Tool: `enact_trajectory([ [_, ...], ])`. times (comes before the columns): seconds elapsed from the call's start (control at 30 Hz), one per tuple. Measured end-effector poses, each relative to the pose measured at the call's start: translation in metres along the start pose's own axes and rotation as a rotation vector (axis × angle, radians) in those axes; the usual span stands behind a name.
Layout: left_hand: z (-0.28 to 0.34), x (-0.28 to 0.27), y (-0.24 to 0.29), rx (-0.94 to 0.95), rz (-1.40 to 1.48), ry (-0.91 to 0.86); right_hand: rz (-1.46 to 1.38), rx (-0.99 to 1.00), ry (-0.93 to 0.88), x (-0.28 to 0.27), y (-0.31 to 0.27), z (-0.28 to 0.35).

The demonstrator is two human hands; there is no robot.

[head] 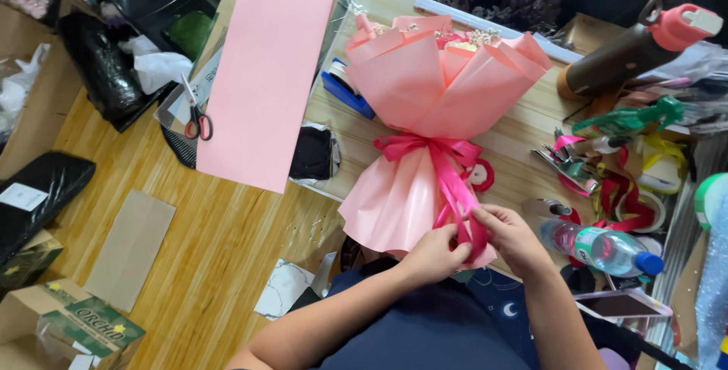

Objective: The person wraps a pink ribbon around a flower bouquet already covered in pink paper, ties a bow, and trims the ribbon ends with scissors. The workspace is a cluttered table with various craft supplies.

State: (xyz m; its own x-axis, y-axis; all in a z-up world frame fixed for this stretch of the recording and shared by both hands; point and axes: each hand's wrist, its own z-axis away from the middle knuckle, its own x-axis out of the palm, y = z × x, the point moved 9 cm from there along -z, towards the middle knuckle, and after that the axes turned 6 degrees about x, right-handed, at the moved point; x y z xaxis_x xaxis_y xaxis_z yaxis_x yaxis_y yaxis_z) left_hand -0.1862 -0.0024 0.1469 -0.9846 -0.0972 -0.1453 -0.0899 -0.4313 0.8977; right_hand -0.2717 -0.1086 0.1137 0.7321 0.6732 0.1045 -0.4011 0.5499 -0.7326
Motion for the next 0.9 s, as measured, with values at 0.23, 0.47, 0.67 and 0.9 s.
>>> enact_trajectory([
  [0.23,0.023,0.027,-0.019,-0.108,0.101,-0.151,-0.143,0.121,0.004,-0.001,0.045,0.014],
  [0.47,0.08,-0.001,0.016,-0.127,0.262,-0.339,-0.248,0.05,-0.02,0.016,0.039,0.032],
  [0.67,0.083,-0.179,-0.025,-0.097,0.502,0.01,-0.178,0.191,0.297,0.014,0.053,0.048],
  [0.9,0.055,-0.487,-0.353,-0.16,0.247,1.126,-0.132,-0.169,0.269,0.014,0.065,0.051],
])
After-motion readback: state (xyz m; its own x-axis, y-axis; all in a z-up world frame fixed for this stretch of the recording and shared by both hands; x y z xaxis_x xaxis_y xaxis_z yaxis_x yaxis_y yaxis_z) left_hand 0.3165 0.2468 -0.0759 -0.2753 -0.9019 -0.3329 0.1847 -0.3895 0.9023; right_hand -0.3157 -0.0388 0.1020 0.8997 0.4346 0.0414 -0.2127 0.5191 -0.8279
